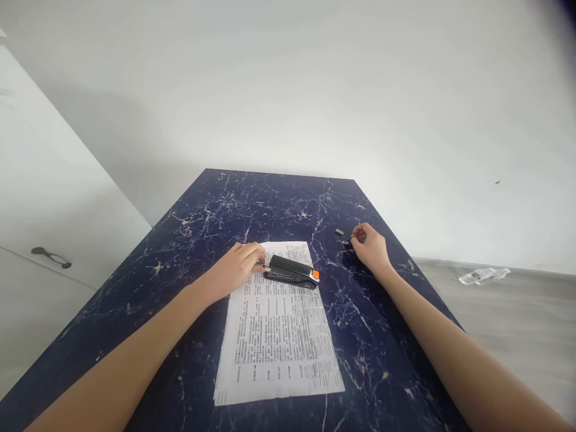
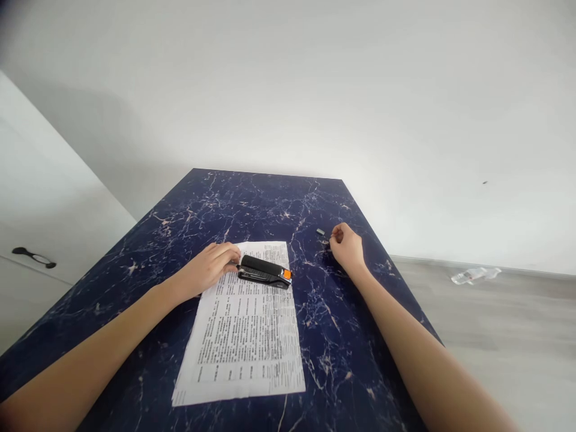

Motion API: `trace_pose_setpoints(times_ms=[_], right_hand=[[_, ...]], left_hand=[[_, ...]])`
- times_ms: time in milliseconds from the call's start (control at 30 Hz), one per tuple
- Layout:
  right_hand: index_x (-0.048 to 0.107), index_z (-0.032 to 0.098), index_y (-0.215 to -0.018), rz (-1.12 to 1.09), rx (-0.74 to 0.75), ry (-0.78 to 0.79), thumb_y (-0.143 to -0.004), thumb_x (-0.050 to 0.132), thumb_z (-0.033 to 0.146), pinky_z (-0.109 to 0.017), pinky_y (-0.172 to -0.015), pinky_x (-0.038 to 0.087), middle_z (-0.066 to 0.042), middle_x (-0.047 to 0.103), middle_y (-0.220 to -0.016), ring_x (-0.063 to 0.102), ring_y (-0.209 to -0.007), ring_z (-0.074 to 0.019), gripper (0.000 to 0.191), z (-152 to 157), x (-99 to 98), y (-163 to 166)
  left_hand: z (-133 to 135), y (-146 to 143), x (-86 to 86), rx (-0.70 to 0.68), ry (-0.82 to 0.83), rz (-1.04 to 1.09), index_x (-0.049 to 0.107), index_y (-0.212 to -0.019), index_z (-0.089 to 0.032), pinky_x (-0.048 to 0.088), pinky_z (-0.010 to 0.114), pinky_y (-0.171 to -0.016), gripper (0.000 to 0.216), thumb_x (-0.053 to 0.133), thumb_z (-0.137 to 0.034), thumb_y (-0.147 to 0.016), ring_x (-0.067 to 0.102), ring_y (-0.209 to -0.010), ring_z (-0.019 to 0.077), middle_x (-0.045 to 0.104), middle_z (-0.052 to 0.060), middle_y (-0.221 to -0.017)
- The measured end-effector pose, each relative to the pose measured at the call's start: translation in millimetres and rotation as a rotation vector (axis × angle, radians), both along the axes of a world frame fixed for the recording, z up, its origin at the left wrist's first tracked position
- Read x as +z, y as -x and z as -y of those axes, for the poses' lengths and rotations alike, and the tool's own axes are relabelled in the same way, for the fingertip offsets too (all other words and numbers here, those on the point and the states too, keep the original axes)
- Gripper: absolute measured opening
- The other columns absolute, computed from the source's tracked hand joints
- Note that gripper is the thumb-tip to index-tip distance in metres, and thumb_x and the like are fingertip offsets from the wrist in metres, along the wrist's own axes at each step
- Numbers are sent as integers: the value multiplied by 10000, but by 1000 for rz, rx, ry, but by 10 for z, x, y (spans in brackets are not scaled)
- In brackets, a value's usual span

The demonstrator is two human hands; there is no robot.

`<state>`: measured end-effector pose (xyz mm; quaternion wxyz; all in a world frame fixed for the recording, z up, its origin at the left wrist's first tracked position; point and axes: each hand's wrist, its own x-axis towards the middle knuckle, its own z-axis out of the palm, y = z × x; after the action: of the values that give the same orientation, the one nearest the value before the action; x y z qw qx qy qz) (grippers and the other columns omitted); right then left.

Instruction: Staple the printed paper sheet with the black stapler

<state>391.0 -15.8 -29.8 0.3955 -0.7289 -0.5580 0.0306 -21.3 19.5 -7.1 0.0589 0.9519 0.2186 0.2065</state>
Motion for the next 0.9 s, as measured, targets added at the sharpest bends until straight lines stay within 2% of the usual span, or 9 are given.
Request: trace_pose_setpoints(times_ms=[200, 433, 533, 600, 633, 700, 800, 833, 900], right_hand=[[573, 229, -803, 23, 4, 3, -697, 549, 261, -336, -721, 454, -22, 672, -726, 616, -685, -214, 113, -12, -7, -3], [574, 227, -815, 30, 1, 19, -704, 551, 247, -338, -733, 456, -15, 666, -730, 619, -682, -210, 114, -19, -8, -11], [570, 224, -858, 68, -29, -72, -744, 560, 253, -367, -793, 477, -38, 676, -804, 630, -752, -228, 118, 27, 49, 62], [576, 223, -894, 90, -29, -173, -811, 568, 278, -391, -833, 488, -57, 676, -851, 633, -817, -248, 100, 108, 153, 211], [582, 223, -907, 79, 5, -205, -852, 571, 299, -397, -838, 494, -63, 675, -862, 631, -834, -252, 94, 167, 221, 319], [608, 221, -945, -11, 194, -195, -936, 569, 347, -389, -819, 513, -71, 681, -892, 633, -827, -244, 132, 314, 363, 586], [642, 229, -1127, -154, 733, 36, -999, 577, 419, -389, -862, 540, -90, 702, -1092, 659, -972, -256, 239, 551, 497, 1006], [625, 237, -1220, -168, 848, 97, -978, 628, 433, -394, -878, 543, -92, 696, -1155, 659, -1012, -264, 311, 613, 507, 1119], [579, 259, -1331, -187, 898, 177, -960, 673, 406, -386, -857, 549, -83, 692, -1195, 665, -1001, -257, 410, 689, 486, 1276]], left_hand=[[28, -5, 85, -14, -17, 15, 620, -1029, -165, 431, 364, -814, 209, 484, -312, -1091, 669, -1021, 226, 710, 85, -1120], [33, 21, 86, 34, 109, 49, 688, -989, -195, 480, 385, -912, 169, 585, -319, -1038, 689, -1040, 220, 742, 57, -1112], [6, 79, 76, 37, 209, 88, 731, -1051, -224, 524, 412, -953, 151, 628, -327, -1011, 694, -1074, 231, 756, 60, -1116], [-23, 146, 93, -11, 291, 111, 759, -1117, -252, 561, 411, -949, 183, 628, -321, -1010, 708, -1075, 228, 769, 65, -1131], [-40, 186, 107, -38, 329, 119, 770, -1144, -269, 575, 411, -954, 203, 622, -312, -1013, 718, -1074, 224, 774, 64, -1147], [-76, 270, 135, -78, 392, 114, 779, -1188, -308, 582, 418, -996, 243, 608, -282, -1018, 731, -1090, 216, 777, 49, -1192], [-119, 374, 158, -104, 445, 83, 750, -1268, -349, 576, 421, -1042, 328, 552, -225, -1038, 720, -1165, 209, 754, 28, -1281], [-127, 397, 158, -118, 452, 83, 744, -1278, -355, 581, 414, -1040, 351, 528, -208, -1044, 720, -1173, 207, 748, 25, -1295], [-137, 425, 150, -138, 456, 104, 758, -1255, -355, 596, 398, -1021, 373, 502, -184, -1044, 733, -1152, 206, 753, 24, -1285]])
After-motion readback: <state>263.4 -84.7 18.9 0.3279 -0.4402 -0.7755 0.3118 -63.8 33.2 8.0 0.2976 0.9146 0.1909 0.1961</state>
